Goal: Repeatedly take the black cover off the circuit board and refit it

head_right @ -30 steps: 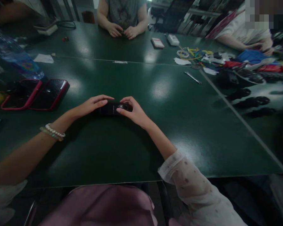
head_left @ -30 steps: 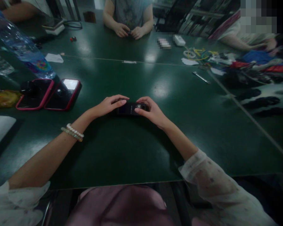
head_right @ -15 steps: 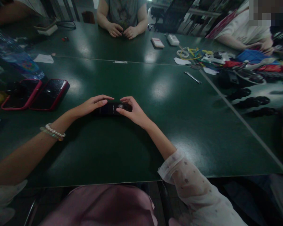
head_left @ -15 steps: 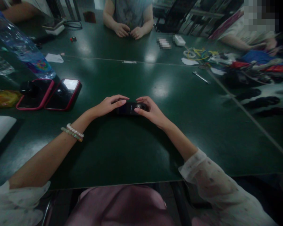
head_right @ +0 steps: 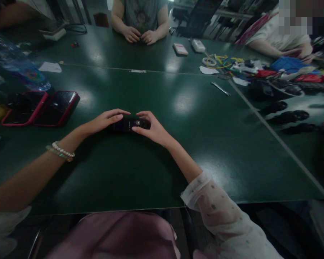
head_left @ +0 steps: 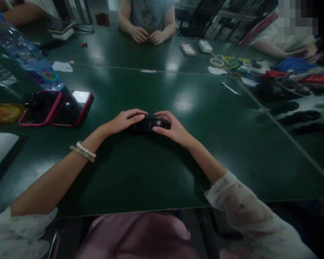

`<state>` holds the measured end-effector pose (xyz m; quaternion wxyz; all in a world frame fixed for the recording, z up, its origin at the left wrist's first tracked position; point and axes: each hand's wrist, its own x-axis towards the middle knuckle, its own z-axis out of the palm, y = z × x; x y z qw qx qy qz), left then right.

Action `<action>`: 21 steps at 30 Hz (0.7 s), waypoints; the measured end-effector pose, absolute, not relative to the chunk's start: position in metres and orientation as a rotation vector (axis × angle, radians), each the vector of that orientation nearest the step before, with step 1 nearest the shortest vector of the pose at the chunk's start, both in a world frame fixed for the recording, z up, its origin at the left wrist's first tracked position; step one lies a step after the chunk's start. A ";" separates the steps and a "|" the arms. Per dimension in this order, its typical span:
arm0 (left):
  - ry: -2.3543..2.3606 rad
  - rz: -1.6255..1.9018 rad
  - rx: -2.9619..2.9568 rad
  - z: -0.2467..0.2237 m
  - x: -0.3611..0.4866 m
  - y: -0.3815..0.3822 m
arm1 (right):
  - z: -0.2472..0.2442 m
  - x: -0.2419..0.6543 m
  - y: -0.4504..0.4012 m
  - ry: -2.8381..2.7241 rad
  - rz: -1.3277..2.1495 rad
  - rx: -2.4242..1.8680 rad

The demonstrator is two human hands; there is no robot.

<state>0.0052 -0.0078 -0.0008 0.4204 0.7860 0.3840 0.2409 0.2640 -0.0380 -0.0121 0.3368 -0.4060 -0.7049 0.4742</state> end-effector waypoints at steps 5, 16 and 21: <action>0.956 0.600 1.965 -0.002 0.005 -0.007 | -0.010 0.265 -0.039 -1.855 1.242 -1.074; 0.950 0.596 1.965 -0.002 0.004 -0.007 | -0.010 0.262 -0.040 -1.806 1.209 -1.076; 0.965 0.583 1.976 -0.002 0.004 -0.007 | -0.007 0.262 -0.040 -1.827 1.221 -1.076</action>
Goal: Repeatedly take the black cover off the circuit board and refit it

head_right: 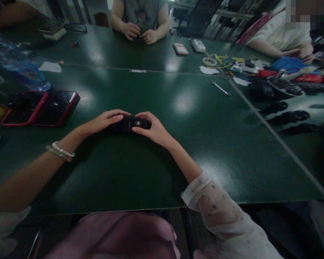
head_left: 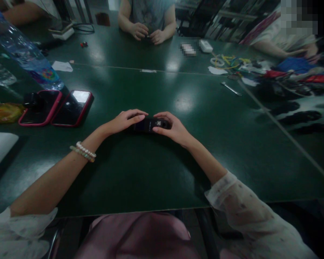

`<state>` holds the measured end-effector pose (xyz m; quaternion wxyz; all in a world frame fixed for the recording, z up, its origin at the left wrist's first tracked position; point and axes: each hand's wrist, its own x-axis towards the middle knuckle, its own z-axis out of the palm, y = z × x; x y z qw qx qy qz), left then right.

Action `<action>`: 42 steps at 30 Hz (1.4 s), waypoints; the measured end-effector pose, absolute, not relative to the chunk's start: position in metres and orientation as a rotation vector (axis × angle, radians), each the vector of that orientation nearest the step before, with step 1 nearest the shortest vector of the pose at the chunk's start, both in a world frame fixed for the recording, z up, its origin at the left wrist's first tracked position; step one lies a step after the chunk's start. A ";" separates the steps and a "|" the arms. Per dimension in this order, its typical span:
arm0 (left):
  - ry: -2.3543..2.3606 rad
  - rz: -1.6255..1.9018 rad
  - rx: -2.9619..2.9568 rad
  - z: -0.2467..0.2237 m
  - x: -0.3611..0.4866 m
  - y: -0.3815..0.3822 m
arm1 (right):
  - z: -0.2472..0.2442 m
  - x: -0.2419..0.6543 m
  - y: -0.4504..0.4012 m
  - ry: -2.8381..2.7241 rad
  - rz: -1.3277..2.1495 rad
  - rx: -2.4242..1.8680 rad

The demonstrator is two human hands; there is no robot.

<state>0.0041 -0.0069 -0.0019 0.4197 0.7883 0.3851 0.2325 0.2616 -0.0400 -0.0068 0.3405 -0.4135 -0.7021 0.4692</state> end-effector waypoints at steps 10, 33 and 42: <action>0.961 0.582 1.979 -0.003 0.004 -0.006 | -0.008 0.261 -0.039 -1.859 1.123 -1.077; 0.996 0.602 1.927 -0.003 0.004 -0.008 | -0.007 0.259 -0.043 -1.932 0.974 -1.222; 0.994 0.654 1.906 -0.006 0.003 -0.008 | -0.019 0.257 -0.037 -1.826 0.847 -1.284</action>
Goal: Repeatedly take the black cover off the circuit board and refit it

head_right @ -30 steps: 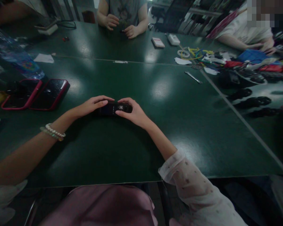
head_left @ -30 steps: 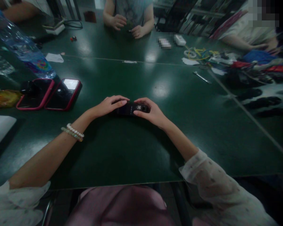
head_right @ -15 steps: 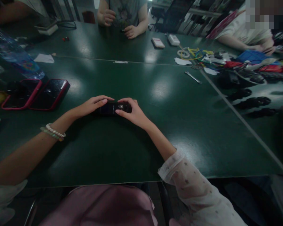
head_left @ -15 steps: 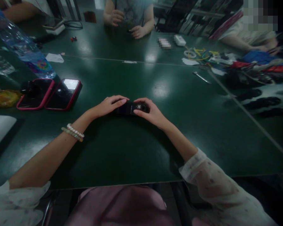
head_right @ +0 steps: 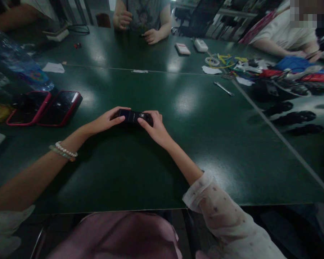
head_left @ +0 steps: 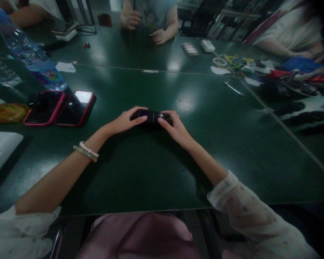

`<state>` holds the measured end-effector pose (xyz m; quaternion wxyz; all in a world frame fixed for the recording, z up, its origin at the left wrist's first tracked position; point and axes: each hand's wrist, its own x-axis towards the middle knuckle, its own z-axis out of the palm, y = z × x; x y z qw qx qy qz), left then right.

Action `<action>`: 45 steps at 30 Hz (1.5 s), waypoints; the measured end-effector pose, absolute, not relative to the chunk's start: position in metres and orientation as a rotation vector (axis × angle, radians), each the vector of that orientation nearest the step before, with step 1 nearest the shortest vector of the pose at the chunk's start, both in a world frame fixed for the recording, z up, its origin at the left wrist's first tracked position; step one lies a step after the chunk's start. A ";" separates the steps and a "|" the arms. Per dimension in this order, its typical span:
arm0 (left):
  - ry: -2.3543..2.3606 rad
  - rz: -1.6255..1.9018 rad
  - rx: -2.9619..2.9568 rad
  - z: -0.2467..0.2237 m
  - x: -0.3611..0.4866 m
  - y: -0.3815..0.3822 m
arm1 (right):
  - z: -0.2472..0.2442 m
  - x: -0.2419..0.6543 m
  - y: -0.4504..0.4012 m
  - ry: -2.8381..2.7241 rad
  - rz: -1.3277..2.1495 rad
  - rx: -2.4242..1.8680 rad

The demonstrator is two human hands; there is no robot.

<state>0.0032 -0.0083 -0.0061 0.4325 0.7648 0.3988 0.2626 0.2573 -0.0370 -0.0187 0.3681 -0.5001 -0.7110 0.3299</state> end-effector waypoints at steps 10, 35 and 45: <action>1.037 0.602 2.054 -0.006 0.001 -0.008 | -0.021 0.257 -0.038 -1.900 0.850 -1.189; 1.055 0.539 2.105 -0.009 -0.002 -0.005 | -0.034 0.290 -0.010 -1.571 0.444 -1.436; 1.068 0.530 2.093 -0.008 -0.002 -0.005 | -0.031 0.287 -0.014 -1.721 0.334 -1.510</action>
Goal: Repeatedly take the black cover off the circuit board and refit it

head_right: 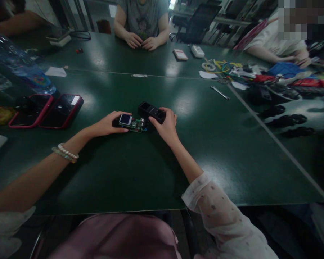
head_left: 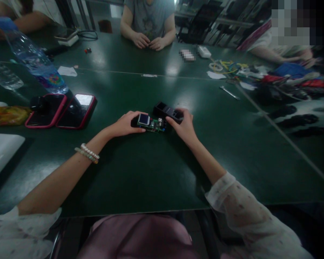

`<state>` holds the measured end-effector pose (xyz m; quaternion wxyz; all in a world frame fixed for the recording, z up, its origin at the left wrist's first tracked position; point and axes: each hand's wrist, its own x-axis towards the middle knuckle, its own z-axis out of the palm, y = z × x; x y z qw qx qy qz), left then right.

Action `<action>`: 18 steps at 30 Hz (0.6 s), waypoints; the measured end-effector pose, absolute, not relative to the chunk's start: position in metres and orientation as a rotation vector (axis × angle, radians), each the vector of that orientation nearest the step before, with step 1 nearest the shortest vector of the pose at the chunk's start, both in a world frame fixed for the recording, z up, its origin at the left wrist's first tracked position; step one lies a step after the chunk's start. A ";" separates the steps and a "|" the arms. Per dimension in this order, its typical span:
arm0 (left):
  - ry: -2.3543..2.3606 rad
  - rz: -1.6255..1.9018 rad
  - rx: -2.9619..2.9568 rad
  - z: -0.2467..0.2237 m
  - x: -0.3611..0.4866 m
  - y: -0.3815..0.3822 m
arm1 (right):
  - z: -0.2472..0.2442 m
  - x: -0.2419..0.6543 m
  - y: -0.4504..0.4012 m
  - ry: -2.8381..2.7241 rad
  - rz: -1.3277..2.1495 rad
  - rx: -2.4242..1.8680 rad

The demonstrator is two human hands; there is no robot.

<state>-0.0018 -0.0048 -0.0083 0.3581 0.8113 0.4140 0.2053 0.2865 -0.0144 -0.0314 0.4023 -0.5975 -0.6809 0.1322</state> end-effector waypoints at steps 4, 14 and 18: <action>1.061 0.535 2.094 -0.009 -0.002 -0.004 | -0.029 0.284 -0.016 -1.744 0.300 -1.480; 1.079 0.530 2.118 -0.007 -0.001 -0.006 | -0.031 0.286 -0.012 -1.710 0.329 -1.384; 1.070 0.540 2.140 -0.006 -0.001 -0.007 | -0.018 0.277 -0.021 -1.678 0.474 -1.182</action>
